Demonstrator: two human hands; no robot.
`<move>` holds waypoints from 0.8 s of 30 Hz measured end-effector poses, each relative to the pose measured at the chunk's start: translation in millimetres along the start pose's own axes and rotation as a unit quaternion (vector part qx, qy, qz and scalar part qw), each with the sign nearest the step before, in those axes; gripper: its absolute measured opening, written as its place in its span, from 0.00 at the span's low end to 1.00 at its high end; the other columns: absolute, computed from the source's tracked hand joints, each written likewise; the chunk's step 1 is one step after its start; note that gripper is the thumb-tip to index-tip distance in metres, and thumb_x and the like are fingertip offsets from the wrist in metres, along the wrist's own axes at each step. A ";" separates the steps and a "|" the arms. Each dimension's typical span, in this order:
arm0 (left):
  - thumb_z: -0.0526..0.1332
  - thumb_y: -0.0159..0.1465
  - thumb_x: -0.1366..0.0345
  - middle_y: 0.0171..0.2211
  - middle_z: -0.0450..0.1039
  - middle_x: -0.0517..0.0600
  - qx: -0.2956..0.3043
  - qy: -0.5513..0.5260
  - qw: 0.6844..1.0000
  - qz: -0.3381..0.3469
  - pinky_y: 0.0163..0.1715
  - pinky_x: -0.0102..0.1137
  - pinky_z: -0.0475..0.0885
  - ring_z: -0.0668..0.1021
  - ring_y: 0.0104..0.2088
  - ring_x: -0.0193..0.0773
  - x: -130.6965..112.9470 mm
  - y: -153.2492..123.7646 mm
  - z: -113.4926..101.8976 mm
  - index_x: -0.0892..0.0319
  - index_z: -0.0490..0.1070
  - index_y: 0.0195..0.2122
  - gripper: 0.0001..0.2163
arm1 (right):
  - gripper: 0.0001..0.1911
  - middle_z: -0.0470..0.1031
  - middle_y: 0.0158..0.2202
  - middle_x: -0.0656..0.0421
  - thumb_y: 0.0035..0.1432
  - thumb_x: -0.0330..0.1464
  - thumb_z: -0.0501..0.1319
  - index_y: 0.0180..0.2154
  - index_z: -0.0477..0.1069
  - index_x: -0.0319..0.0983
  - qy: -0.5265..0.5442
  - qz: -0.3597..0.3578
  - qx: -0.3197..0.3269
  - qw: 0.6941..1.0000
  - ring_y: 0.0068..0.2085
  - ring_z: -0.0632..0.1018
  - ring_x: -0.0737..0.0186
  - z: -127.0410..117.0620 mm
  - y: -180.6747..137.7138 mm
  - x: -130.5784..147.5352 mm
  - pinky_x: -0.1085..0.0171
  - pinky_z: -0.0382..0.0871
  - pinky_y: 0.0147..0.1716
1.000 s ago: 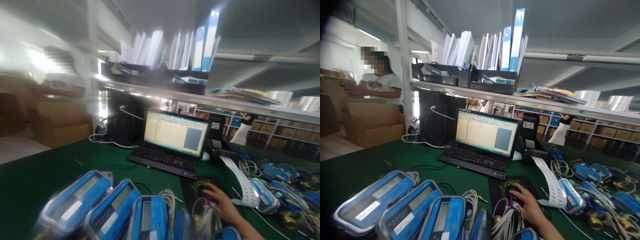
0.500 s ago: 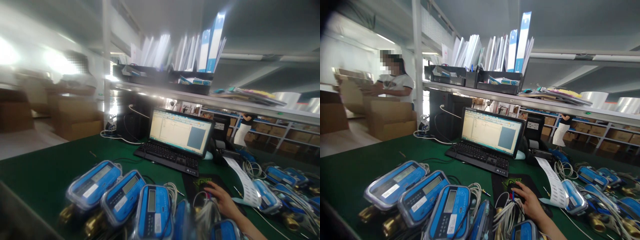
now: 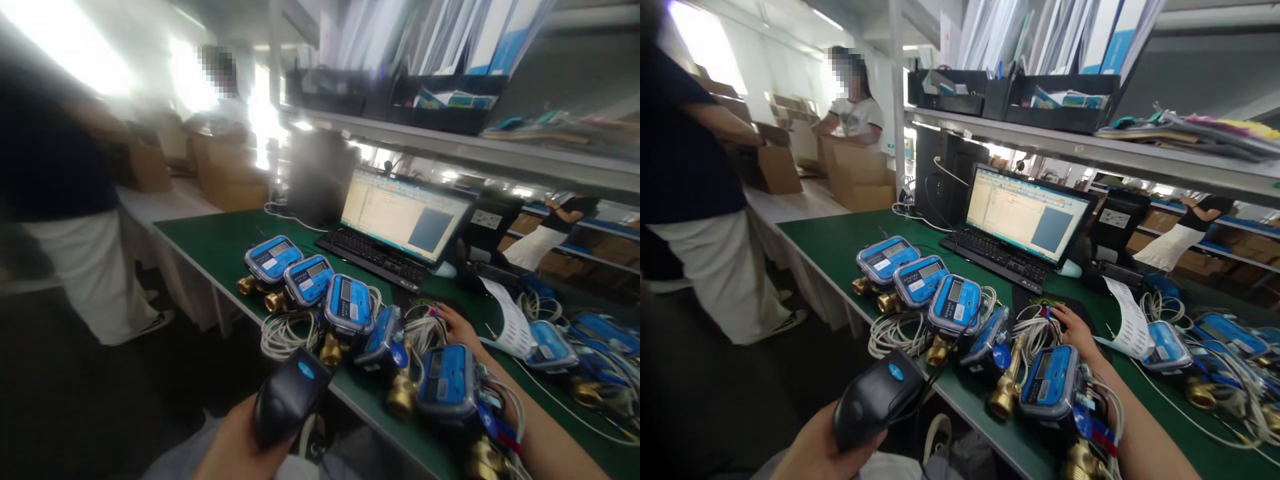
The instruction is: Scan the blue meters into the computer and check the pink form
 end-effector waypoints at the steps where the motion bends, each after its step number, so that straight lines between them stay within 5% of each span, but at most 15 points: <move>1: 0.62 0.52 0.60 0.24 0.71 0.46 0.000 0.003 1.000 0.009 0.26 0.24 0.69 0.72 0.25 0.36 -4.2 -1.2 2.7 0.60 0.71 0.28 0.08 | 0.27 0.63 0.56 0.51 0.55 0.46 0.57 0.52 0.70 0.37 -0.001 0.000 0.000 1.000 0.55 0.66 0.47 -0.1 0.1 -1.4 0.51 0.61 0.56; 10: 0.59 0.54 0.62 0.26 0.71 0.48 -0.018 0.020 0.999 0.026 0.30 0.27 0.69 0.73 0.29 0.40 -20.8 -3.0 25.9 0.63 0.69 0.29 0.08 | 0.28 0.62 0.57 0.52 0.54 0.46 0.57 0.53 0.69 0.38 -0.005 0.002 0.026 1.000 0.56 0.65 0.47 -0.1 2.8 5.3 0.53 0.61 0.55; 16: 0.59 0.57 0.59 0.32 0.72 0.49 -0.019 0.028 0.999 0.029 0.37 0.30 0.70 0.74 0.34 0.41 -11.5 1.2 35.4 0.62 0.67 0.37 0.12 | 0.27 0.63 0.56 0.51 0.54 0.46 0.56 0.52 0.70 0.39 -0.005 0.014 0.013 1.000 0.56 0.66 0.47 -0.6 3.5 6.2 0.52 0.61 0.55; 24: 0.59 0.56 0.57 0.28 0.71 0.48 -0.043 0.073 0.996 0.023 0.37 0.30 0.70 0.73 0.30 0.40 -16.8 -0.2 34.3 0.63 0.69 0.35 0.13 | 0.26 0.63 0.56 0.52 0.53 0.43 0.58 0.52 0.70 0.41 0.012 0.007 0.005 1.000 0.55 0.66 0.48 3.0 3.6 -0.9 0.53 0.61 0.55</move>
Point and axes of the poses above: each hand's wrist, its own y-axis towards the middle knuckle, its own z-axis out of the palm, x = y × z, the point moved 9 cm from there along y, towards the middle knuckle
